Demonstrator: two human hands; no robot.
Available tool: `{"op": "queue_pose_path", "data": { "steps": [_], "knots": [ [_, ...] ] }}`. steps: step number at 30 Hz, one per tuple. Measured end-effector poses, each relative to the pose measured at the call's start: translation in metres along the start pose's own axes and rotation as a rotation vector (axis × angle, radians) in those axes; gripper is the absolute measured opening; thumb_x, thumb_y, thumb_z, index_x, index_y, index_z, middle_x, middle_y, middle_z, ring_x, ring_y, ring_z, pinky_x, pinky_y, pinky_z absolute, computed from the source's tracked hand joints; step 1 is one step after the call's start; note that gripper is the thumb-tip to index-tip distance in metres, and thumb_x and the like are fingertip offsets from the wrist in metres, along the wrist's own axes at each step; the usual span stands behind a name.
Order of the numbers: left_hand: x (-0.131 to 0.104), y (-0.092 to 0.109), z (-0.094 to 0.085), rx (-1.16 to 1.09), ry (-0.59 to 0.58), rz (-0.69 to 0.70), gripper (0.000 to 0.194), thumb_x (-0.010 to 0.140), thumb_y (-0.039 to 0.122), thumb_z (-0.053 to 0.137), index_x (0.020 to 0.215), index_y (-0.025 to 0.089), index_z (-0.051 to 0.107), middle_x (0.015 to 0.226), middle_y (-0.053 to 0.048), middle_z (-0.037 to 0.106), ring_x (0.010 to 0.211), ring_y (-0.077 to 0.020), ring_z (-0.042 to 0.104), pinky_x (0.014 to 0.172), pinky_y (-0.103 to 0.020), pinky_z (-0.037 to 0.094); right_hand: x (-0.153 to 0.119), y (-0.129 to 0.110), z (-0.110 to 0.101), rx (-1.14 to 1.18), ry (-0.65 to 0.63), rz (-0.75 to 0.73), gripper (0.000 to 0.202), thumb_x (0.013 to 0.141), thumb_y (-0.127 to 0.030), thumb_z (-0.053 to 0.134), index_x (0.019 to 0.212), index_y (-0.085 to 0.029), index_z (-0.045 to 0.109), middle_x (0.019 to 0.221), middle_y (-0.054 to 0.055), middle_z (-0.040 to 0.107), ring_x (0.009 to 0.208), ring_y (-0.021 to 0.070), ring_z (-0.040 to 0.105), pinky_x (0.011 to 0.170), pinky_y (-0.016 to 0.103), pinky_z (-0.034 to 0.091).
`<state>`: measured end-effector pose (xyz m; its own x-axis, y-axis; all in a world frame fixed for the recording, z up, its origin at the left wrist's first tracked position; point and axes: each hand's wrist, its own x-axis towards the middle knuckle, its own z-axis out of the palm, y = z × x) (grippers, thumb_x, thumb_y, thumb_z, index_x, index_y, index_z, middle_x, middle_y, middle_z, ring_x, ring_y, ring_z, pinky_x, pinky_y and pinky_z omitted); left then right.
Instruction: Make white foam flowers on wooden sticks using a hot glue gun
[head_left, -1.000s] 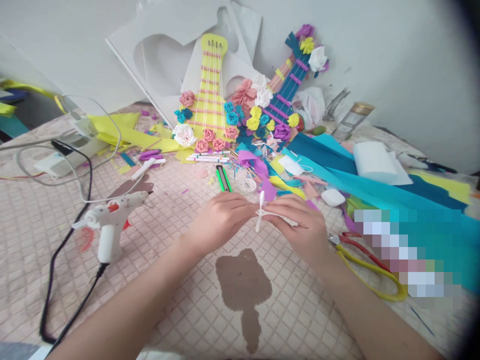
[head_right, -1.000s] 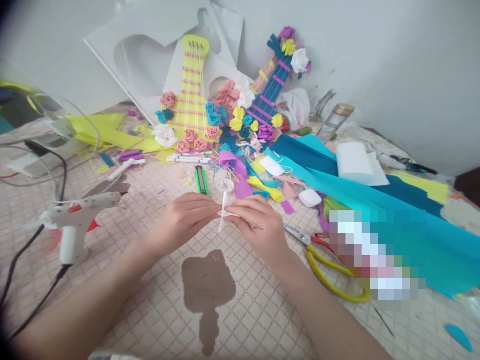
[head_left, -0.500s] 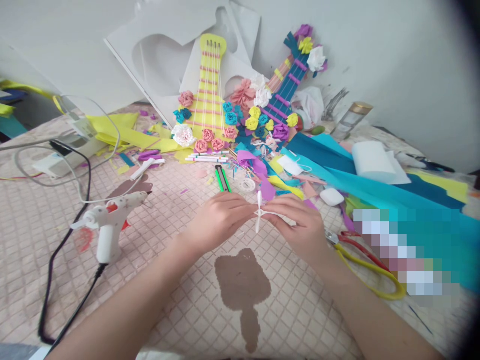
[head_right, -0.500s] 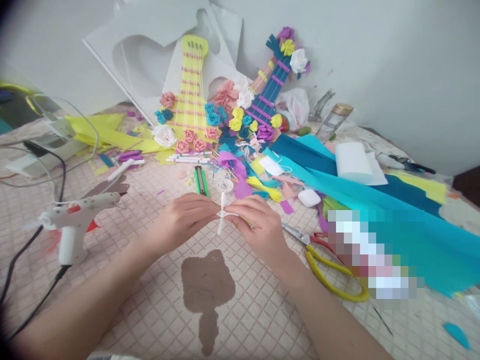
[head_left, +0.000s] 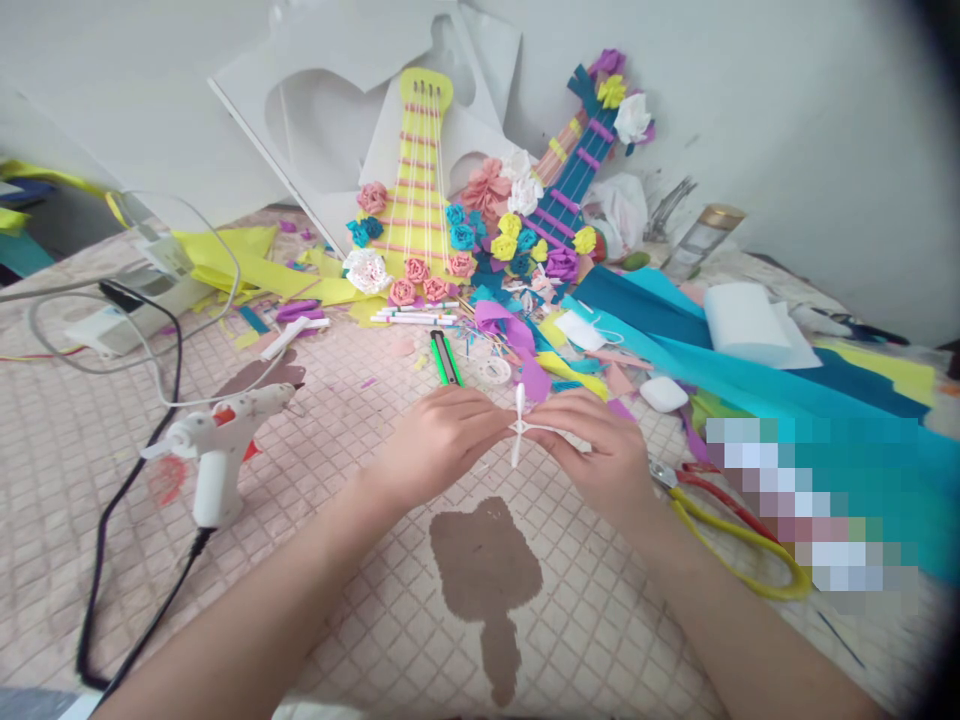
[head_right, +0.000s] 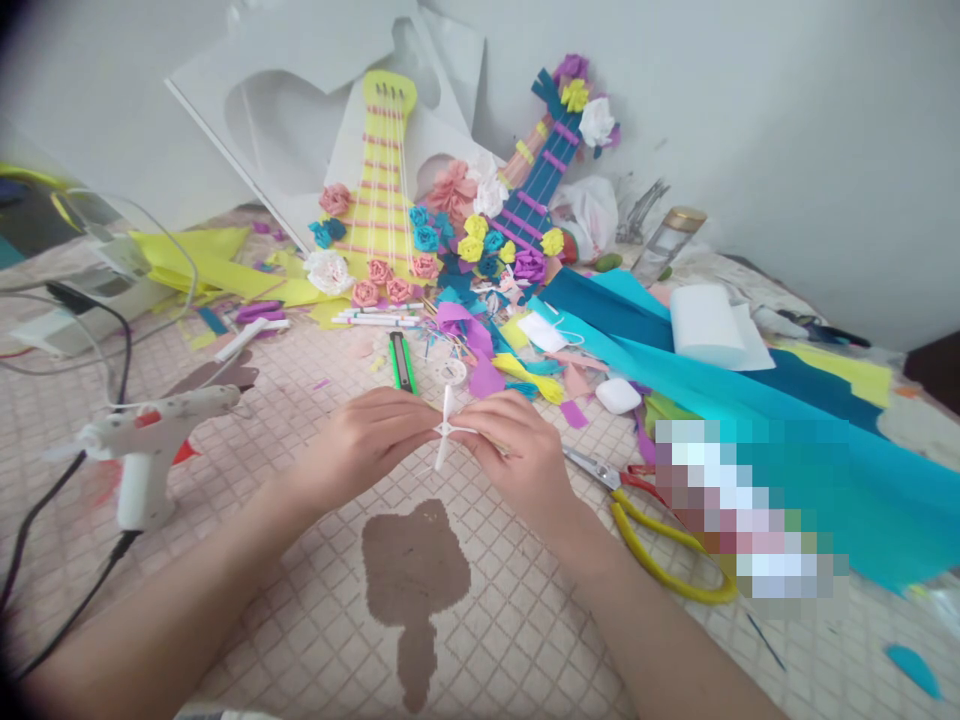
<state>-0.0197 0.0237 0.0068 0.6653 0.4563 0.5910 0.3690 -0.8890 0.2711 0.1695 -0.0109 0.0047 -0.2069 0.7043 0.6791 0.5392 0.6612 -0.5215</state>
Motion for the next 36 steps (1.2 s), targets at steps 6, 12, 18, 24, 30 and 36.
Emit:
{"op": "queue_pose_path", "data": {
  "steps": [6, 12, 18, 24, 30, 36],
  "knots": [
    [-0.0011, 0.0009, 0.0024, -0.008, 0.061, 0.015, 0.015, 0.087, 0.018, 0.05, 0.093, 0.014, 0.063, 0.081, -0.005, 0.07, 0.078, -0.0153, 0.065, 0.074, -0.03, 0.051, -0.0024, -0.0021, 0.003, 0.016, 0.04, 0.01, 0.014, 0.076, -0.011, 0.064, 0.08, -0.023, 0.068, 0.076, 0.002, 0.069, 0.073, 0.0164, 0.061, 0.068, 0.033, 0.05],
    [-0.0031, 0.001, 0.0038, -0.031, 0.099, 0.018, 0.015, 0.084, 0.014, 0.053, 0.095, 0.015, 0.063, 0.083, -0.005, 0.071, 0.079, -0.0156, 0.065, 0.073, -0.03, 0.052, -0.0062, -0.0018, 0.0061, 0.019, 0.085, 0.027, 0.013, 0.076, -0.013, 0.064, 0.08, -0.024, 0.069, 0.074, 0.001, 0.069, 0.071, 0.0167, 0.061, 0.066, 0.033, 0.05],
    [-0.0027, 0.0032, 0.0029, -0.06, 0.108, -0.002, 0.014, 0.085, 0.017, 0.052, 0.094, 0.016, 0.063, 0.084, -0.005, 0.071, 0.079, -0.0158, 0.065, 0.073, -0.03, 0.052, -0.0067, -0.0052, 0.0068, 0.015, 0.12, 0.025, 0.014, 0.075, -0.013, 0.065, 0.079, -0.025, 0.069, 0.072, 0.001, 0.069, 0.069, 0.0171, 0.061, 0.065, 0.034, 0.049],
    [-0.001, 0.0042, 0.0015, -0.062, 0.123, 0.019, 0.012, 0.084, 0.016, 0.054, 0.093, 0.014, 0.063, 0.082, -0.005, 0.071, 0.077, -0.0164, 0.065, 0.071, -0.03, 0.052, -0.0079, -0.0049, 0.0084, 0.02, 0.136, 0.039, 0.013, 0.075, -0.013, 0.065, 0.078, -0.025, 0.069, 0.072, 0.001, 0.069, 0.071, 0.0179, 0.06, 0.064, 0.034, 0.049],
    [-0.0022, 0.0045, 0.0028, -0.081, 0.134, 0.007, 0.013, 0.083, 0.013, 0.055, 0.093, 0.015, 0.064, 0.082, -0.006, 0.071, 0.078, -0.0166, 0.065, 0.071, -0.03, 0.053, -0.0076, -0.0054, 0.0082, 0.032, 0.131, 0.046, 0.014, 0.075, -0.012, 0.065, 0.078, -0.025, 0.069, 0.071, 0.001, 0.068, 0.069, 0.0176, 0.06, 0.063, 0.034, 0.049],
    [-0.0025, 0.0041, 0.004, -0.119, 0.144, 0.013, 0.013, 0.082, 0.012, 0.055, 0.092, 0.014, 0.064, 0.083, -0.006, 0.07, 0.079, -0.0156, 0.064, 0.072, -0.029, 0.053, -0.007, -0.0058, 0.0079, 0.042, 0.131, 0.045, 0.012, 0.075, -0.014, 0.066, 0.076, -0.025, 0.069, 0.07, 0.0, 0.068, 0.068, 0.0175, 0.059, 0.062, 0.034, 0.048]
  ]
}}
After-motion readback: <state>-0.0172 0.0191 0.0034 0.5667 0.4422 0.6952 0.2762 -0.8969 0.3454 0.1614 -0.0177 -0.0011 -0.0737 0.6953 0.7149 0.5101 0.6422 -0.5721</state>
